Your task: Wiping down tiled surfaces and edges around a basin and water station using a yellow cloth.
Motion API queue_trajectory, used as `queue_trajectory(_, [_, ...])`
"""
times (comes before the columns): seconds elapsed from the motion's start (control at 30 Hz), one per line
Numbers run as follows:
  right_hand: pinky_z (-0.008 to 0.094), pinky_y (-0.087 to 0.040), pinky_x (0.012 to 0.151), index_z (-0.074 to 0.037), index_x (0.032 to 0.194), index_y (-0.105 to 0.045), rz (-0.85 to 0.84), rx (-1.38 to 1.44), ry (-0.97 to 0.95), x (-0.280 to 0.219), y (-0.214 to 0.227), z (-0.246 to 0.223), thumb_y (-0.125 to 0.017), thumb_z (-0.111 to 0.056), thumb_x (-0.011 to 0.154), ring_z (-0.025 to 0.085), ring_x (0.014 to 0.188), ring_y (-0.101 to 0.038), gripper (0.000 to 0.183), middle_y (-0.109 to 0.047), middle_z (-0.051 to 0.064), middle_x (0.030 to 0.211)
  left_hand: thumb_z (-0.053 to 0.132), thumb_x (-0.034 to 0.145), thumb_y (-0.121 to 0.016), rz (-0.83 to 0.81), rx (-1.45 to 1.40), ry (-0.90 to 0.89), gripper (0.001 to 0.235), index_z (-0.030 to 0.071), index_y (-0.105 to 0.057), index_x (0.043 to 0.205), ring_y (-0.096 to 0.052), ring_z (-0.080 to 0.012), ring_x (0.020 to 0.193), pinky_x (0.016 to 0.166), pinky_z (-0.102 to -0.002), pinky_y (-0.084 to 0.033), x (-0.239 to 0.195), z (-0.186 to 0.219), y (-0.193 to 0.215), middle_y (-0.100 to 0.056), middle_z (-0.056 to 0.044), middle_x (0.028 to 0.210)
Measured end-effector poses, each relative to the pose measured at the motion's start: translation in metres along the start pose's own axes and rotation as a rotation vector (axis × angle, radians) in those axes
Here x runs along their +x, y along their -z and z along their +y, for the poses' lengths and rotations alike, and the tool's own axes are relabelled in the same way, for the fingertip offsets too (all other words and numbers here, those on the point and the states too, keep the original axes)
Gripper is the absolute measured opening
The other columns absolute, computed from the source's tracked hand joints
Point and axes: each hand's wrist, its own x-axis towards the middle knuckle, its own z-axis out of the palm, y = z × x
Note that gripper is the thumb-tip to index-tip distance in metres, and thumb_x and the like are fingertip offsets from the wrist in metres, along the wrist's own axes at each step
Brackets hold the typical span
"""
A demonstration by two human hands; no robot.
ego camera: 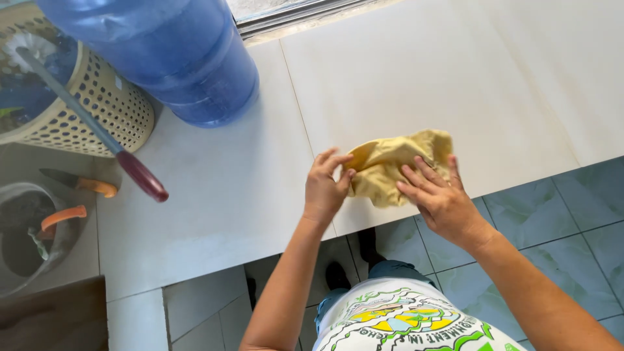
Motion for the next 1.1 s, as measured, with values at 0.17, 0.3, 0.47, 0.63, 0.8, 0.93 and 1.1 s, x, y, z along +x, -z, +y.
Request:
queue_trajectory(0.17, [0.074,0.000,0.114,-0.022,0.146,-0.051,-0.156,-0.080,-0.185,-0.021,-0.070,0.032,-0.067,-0.034,0.082,0.035,0.152,-0.017,0.067,-0.031,0.016,0.162,0.015,0.084,-0.075,0.007,0.474,-0.380,0.038,0.007,-0.069,0.122,-0.044,-0.0404,0.145,0.119,-0.060,-0.027,-0.028,-0.041,-0.072,-0.049,-0.025,0.151])
queue_trajectory(0.3, [0.069,-0.001,0.115,-0.012,0.157,-0.034,-0.045,0.058,-0.327,-0.029,-0.135,0.057,-0.053,-0.042,0.096,0.044,0.154,-0.006,0.071,-0.017,0.027,0.165,0.021,0.097,-0.061,-0.235,0.511,-0.469,0.052,0.001,-0.055,0.144,-0.036,-0.0395,0.152,0.126,-0.055,-0.020,-0.033,-0.066,-0.109,-0.047,-0.024,0.158])
queue_trajectory(0.47, [0.060,-0.005,0.122,0.000,0.156,-0.030,0.029,0.038,-0.229,0.028,-0.150,0.111,-0.047,-0.037,0.099,0.042,0.156,-0.009,0.070,-0.017,0.028,0.166,0.026,0.100,-0.054,-0.242,0.586,-0.434,0.058,0.004,-0.048,0.153,-0.033,-0.0367,0.153,0.126,-0.055,-0.016,0.034,-0.083,-0.141,-0.045,-0.020,0.160])
queue_trajectory(0.63, [0.052,-0.009,0.126,0.000,0.156,-0.031,-0.018,-0.009,-0.148,0.122,-0.184,0.200,-0.048,-0.033,0.099,0.035,0.158,-0.011,0.067,-0.019,0.023,0.167,0.028,0.101,-0.052,-0.157,0.637,-0.385,0.058,0.005,-0.046,0.155,-0.033,-0.0345,0.153,0.125,-0.055,-0.015,0.153,-0.099,-0.168,-0.043,-0.018,0.161])
queue_trajectory(0.8, [0.049,-0.006,0.127,-0.004,0.161,-0.028,-0.060,-0.024,-0.075,0.245,-0.220,0.287,-0.040,-0.036,0.105,0.030,0.159,-0.008,0.065,-0.016,0.016,0.170,0.033,0.103,-0.046,-0.041,0.731,-0.311,0.059,0.009,-0.041,0.157,-0.030,-0.0298,0.155,0.127,-0.053,-0.012,0.291,-0.144,-0.191,-0.039,-0.013,0.164])
queue_trajectory(0.93, [0.048,-0.004,0.126,-0.008,0.162,-0.025,-0.129,-0.096,-0.105,0.331,-0.239,0.335,-0.036,-0.038,0.105,0.029,0.159,-0.005,0.065,-0.014,0.014,0.171,0.037,0.103,-0.042,-0.025,0.776,-0.224,0.061,0.015,-0.037,0.159,-0.025,-0.0271,0.156,0.127,-0.052,-0.008,0.393,-0.154,-0.193,-0.032,-0.009,0.167])
queue_trajectory(1.1, [0.048,-0.004,0.124,-0.015,0.162,-0.026,-0.119,-0.094,-0.170,0.370,-0.257,0.360,-0.036,-0.037,0.104,0.027,0.157,-0.007,0.063,-0.014,0.009,0.171,0.041,0.100,-0.042,-0.091,0.839,-0.097,0.063,0.024,-0.032,0.159,-0.020,-0.0225,0.155,0.124,-0.053,-0.004,0.443,-0.150,-0.184,-0.026,-0.002,0.168])
